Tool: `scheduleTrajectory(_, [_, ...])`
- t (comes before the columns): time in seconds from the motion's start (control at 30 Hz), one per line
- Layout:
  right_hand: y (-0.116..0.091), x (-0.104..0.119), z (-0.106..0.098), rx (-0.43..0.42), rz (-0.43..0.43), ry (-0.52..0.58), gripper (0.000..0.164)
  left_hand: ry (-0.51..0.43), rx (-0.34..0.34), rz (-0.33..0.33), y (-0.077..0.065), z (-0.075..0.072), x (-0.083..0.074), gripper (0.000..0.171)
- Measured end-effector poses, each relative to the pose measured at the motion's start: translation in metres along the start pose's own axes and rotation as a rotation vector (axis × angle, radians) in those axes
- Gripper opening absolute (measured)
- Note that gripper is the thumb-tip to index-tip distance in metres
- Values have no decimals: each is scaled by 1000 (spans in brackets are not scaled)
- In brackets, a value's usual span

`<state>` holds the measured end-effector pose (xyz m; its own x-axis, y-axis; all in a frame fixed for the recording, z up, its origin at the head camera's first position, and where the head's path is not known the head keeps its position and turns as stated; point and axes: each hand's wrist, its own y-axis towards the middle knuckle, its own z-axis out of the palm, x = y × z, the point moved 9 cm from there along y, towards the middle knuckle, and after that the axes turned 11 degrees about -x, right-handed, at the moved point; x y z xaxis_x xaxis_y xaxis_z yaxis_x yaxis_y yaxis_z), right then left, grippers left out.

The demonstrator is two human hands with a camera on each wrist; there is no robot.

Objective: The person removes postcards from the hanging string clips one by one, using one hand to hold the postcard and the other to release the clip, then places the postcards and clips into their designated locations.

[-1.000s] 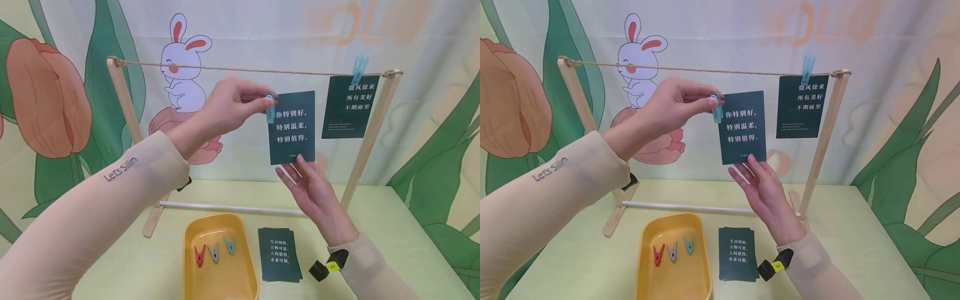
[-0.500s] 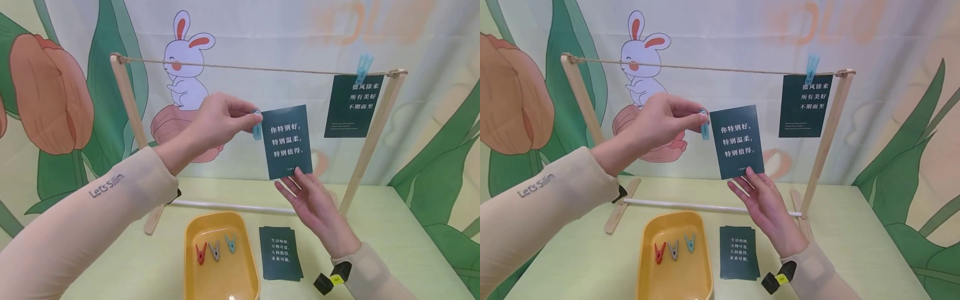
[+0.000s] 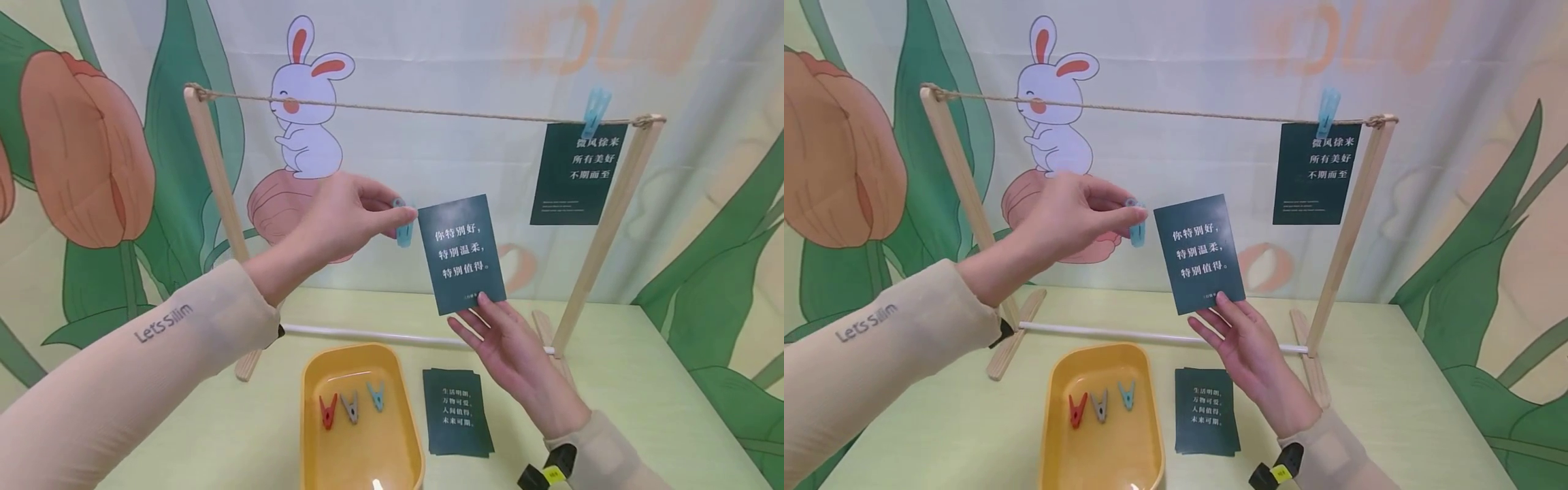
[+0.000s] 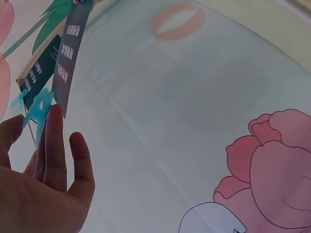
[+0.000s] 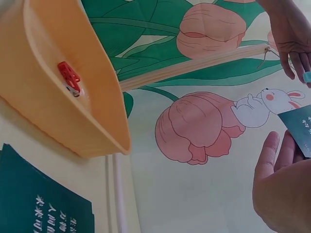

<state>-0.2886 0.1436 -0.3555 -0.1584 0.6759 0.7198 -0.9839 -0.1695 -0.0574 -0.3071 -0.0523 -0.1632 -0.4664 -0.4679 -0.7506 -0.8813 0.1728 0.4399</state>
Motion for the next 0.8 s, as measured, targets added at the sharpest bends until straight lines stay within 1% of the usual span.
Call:
scheduleTrajectory(0.1, [-3, -4, -6, -33, -4, -12, 38, 32, 7, 7, -4, 1, 7, 20])
scheduleTrajectory(0.2, [-6, -7, -11, -59, -7, -12, 37, 56, 6, 17, -7, 2, 10, 23])
scheduleTrajectory(0.4, [-11, -12, -16, -85, 10, 8, 37, 71, 14, 6, -11, 7, 14, 26])
scheduleTrajectory(0.57, [-15, -15, -21, -112, 24, 14, 36, 61, 26, -2, -15, 12, 18, 26])
scheduleTrajectory(0.7, [-17, -18, -23, -111, 28, 7, 37, 61, 33, 15, -17, 16, 23, 25])
scheduleTrajectory(0.8, [-18, -20, -26, -106, 35, -4, 39, 67, 36, 10, -20, 17, 32, 24])
